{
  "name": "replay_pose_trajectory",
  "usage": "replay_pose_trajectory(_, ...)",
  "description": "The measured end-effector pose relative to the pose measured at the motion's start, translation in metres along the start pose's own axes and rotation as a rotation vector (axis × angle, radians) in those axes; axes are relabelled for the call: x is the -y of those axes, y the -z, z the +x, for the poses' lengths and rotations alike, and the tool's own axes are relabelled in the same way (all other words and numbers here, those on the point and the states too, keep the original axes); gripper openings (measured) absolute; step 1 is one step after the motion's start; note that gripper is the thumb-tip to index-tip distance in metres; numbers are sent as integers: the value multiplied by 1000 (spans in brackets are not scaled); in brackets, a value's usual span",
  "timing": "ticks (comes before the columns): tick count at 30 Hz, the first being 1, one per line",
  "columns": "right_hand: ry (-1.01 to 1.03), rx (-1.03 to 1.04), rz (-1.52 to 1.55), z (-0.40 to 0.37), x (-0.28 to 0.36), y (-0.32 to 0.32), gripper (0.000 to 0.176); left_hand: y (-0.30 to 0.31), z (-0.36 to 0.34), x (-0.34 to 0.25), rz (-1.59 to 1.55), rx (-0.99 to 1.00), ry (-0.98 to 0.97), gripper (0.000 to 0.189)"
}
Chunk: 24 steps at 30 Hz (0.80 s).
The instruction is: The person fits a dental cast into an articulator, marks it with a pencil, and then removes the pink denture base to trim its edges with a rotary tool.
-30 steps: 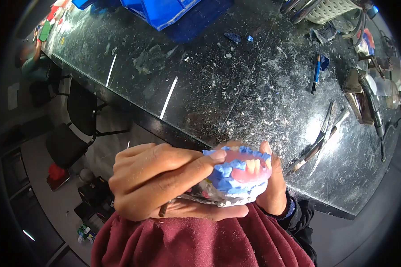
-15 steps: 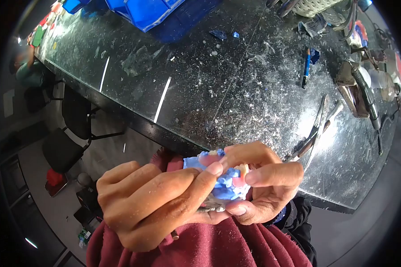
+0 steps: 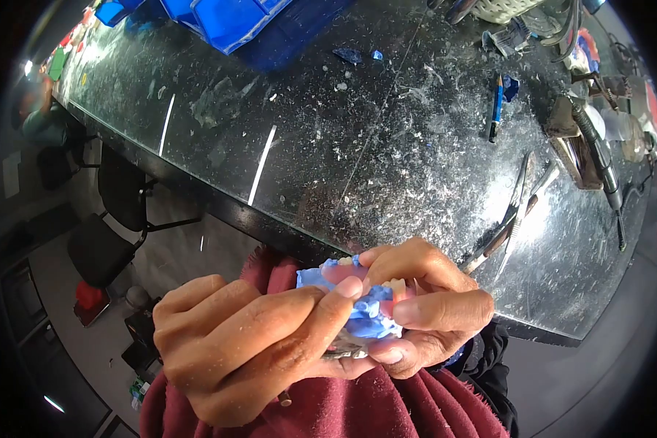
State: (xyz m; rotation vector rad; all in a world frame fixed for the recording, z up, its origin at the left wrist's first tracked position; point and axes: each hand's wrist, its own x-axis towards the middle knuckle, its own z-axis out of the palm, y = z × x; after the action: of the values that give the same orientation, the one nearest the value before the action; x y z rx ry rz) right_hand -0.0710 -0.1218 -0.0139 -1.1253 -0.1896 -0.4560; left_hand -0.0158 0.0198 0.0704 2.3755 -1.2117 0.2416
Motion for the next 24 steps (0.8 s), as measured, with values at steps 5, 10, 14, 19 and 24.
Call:
replay_pose_trajectory(5, 75, 48, -81, 4, 5, 1, 28, 4, 0, -3, -20, 3, 0, 37)
replay_pose_trajectory(10, 173, 68, -218, 7, 9, 1, 28, 4, -4, -6, -63, -26, 20, 24)
replay_pose_trajectory(14, 298, -280, -276, 6, -3, -24, 41, -23, -10, -4, -128, -342, 24, 17)
replay_pose_trajectory(19, 210, -213, -122, 4, -2, -11, 45, -35, -24, -3, -194, -398, -1, 15)
replay_pose_trajectory(24, 164, -138, -1, 3, -3, -11, 41, -39, -26, 0, -222, -420, -23, 17)
